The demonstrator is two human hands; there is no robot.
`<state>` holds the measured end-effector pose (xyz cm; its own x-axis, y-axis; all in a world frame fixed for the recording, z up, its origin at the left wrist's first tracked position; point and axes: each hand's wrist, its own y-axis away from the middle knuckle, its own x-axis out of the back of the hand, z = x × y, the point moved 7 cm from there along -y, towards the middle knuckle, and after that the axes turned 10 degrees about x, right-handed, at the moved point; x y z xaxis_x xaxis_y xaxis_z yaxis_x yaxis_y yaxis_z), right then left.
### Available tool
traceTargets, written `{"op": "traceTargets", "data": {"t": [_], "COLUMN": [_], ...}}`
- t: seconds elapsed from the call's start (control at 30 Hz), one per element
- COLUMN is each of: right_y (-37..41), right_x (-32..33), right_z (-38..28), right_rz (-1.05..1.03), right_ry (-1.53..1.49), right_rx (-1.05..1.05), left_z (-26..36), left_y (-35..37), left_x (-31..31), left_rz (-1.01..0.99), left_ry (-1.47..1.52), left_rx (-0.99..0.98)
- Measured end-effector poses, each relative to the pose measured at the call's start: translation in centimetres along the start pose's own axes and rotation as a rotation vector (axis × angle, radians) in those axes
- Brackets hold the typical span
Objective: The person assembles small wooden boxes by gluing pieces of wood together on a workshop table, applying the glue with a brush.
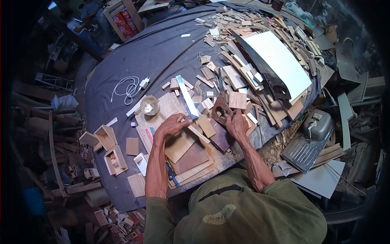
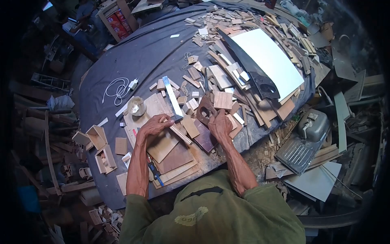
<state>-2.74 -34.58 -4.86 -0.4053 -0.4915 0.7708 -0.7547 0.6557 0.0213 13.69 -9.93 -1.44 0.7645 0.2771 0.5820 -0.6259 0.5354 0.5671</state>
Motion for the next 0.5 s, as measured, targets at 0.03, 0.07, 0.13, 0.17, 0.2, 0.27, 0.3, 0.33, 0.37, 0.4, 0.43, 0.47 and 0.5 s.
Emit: {"op": "traceTargets", "data": {"t": [0.03,0.07,0.13,0.17,0.2,0.27,0.3,0.33,0.37,0.4,0.43,0.47,0.5], "right_y": [0.0,-0.1,-0.6,-0.6,-0.8,-1.6,-2.2,-2.9,-3.6,-4.4,-5.2,-5.7,-5.6], "right_x": [-0.2,-0.2,0.0,-0.2,-0.2,-1.0,-1.9,-2.8,-3.6,-4.5,-5.1,-5.8,-4.8], "right_z": [0.4,0.8,0.8,0.8,0.6,0.3,0.3,0.2,0.1,0.0,-0.3,-0.6,-2.1], "right_rz": [0.010,0.019,0.029,0.026,0.026,0.020,0.009,-0.002,-0.008,-0.032,-0.056,-0.080,-0.059], "right_ry": [-0.073,-0.147,-0.230,-0.240,-0.251,-0.311,-0.326,-0.341,-0.357,-0.379,-0.401,-0.422,-0.407], "right_rx": [-0.003,-0.006,-0.005,-0.008,-0.010,-0.009,-0.011,-0.012,-0.018,-0.032,-0.044,-0.056,-0.003], "left_z": [0.0,-0.2,0.1,0.1,0.2,0.1,0.0,-0.1,-0.1,-0.1,-0.1,-0.2,-0.3], "left_y": [0.1,0.2,0.3,0.5,0.5,0.3,0.3,0.3,0.3,0.3,0.3,0.3,0.3], "left_x": [-0.1,-0.2,0.0,0.0,0.0,-0.1,-0.1,-0.1,-0.1,-0.1,-0.1,-0.2,-0.2], "left_rz": [-0.011,-0.023,-0.027,-0.028,-0.028,-0.003,0.010,0.012,0.014,0.016,0.007,-0.002,-0.010], "left_ry": [0.014,0.027,0.041,0.039,0.035,0.053,0.062,0.071,0.080,0.089,0.097,0.105,0.115], "left_rx": [0.014,0.029,0.056,0.074,0.089,0.056,0.040,0.048,0.056,0.064,0.078,0.093,0.109]}}
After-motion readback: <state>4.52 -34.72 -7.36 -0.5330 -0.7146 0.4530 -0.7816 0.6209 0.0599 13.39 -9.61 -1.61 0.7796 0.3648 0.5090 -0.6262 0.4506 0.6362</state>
